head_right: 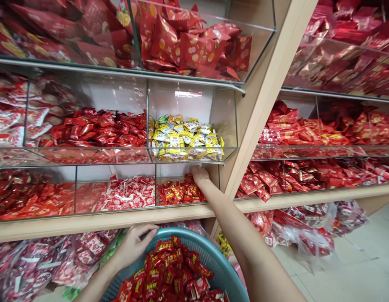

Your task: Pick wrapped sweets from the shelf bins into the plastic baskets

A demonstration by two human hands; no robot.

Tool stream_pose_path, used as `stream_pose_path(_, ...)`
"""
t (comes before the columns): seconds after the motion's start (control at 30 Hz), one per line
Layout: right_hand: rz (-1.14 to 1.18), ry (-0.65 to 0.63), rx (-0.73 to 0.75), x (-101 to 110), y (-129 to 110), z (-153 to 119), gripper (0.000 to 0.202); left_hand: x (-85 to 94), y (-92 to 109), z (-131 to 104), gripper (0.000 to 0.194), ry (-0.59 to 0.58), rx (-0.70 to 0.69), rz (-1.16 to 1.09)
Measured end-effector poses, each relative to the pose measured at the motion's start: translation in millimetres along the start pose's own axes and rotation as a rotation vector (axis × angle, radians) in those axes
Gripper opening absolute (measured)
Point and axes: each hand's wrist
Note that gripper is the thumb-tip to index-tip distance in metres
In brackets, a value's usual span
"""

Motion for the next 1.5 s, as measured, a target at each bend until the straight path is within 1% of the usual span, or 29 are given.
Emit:
stream_pose_path(0.13, 0.011, 0.008, -0.034, -8, -2, 6, 0.031, 0.9, 2, 0, 0.026, -0.008, 0.006, 0.000)
stream_pose_path(0.23, 0.028, 0.019, -0.051, -11, -4, 7, 0.029, 1.1, 2, 0, 0.027, -0.009, 0.001, 0.004)
stream_pose_path(0.33, 0.058, 0.045, -0.055, -9, -4, 4, 0.030, 0.7, 0, 0, 0.027, -0.007, 0.003, 0.006)
stream_pose_path(0.43, 0.094, 0.097, -0.042, -3, -4, -5, 0.028, 0.1, -1, 1, 0.026, -0.004, 0.000, 0.006)
stream_pose_path(0.53, 0.136, 0.177, 0.000, 3, -2, -25, 0.024, -0.4, -1, 1, 0.027, -0.005, 0.004, 0.004)
stream_pose_path(0.67, 0.203, 0.298, 0.105, 7, 1, -66, 0.030, -0.8, 0, 0, 0.026, -0.001, -0.001, 0.013)
stream_pose_path(0.73, 0.277, 0.420, 0.206, 5, 3, -90, 0.031, -0.5, 1, -1, 0.025, -0.003, -0.003, 0.019)
stream_pose_path(0.8, 0.357, 0.557, 0.338, 1, 5, -110, 0.031, 0.1, 1, -2, 0.026, -0.007, -0.003, 0.027)
stream_pose_path(0.83, 0.378, 0.601, 0.397, -2, 6, -117, 0.030, 0.4, 2, -2, 0.026, -0.008, -0.003, 0.031)
stream_pose_path(0.87, 0.375, 0.614, 0.433, -4, 7, -123, 0.029, 0.6, 2, -2, 0.026, -0.010, -0.002, 0.034)
stream_pose_path(0.93, 0.313, 0.555, 0.425, -7, 9, -127, 0.029, 0.6, 3, -2, 0.026, -0.016, -0.001, 0.036)
stream_pose_path(1.1, 0.155, 0.335, 0.278, -10, 12, -118, 0.029, 0.0, 4, -3, 0.026, -0.007, -0.002, 0.034)
stream_pose_path(1.27, 0.161, 0.118, 0.309, 0, 18, -110, 0.025, 0.8, 4, -3, 0.026, -0.002, -0.007, 0.037)
stream_pose_path(1.37, 0.160, 0.056, 0.320, 11, 23, -92, 0.025, 0.0, 3, -3, 0.026, -0.007, -0.003, 0.045)
stream_pose_path(1.43, 0.154, 0.045, 0.286, 17, 23, -71, 0.028, -0.9, 2, -3, 0.026, -0.011, 0.000, 0.044)
stream_pose_path(1.5, 0.148, 0.036, 0.234, 18, 19, -46, 0.029, -1.5, 1, -3, 0.025, -0.013, 0.000, 0.038)
Point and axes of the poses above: each hand's wrist, its own z-axis towards the middle knuckle, its own x-axis out of the back of the hand, y = z × x
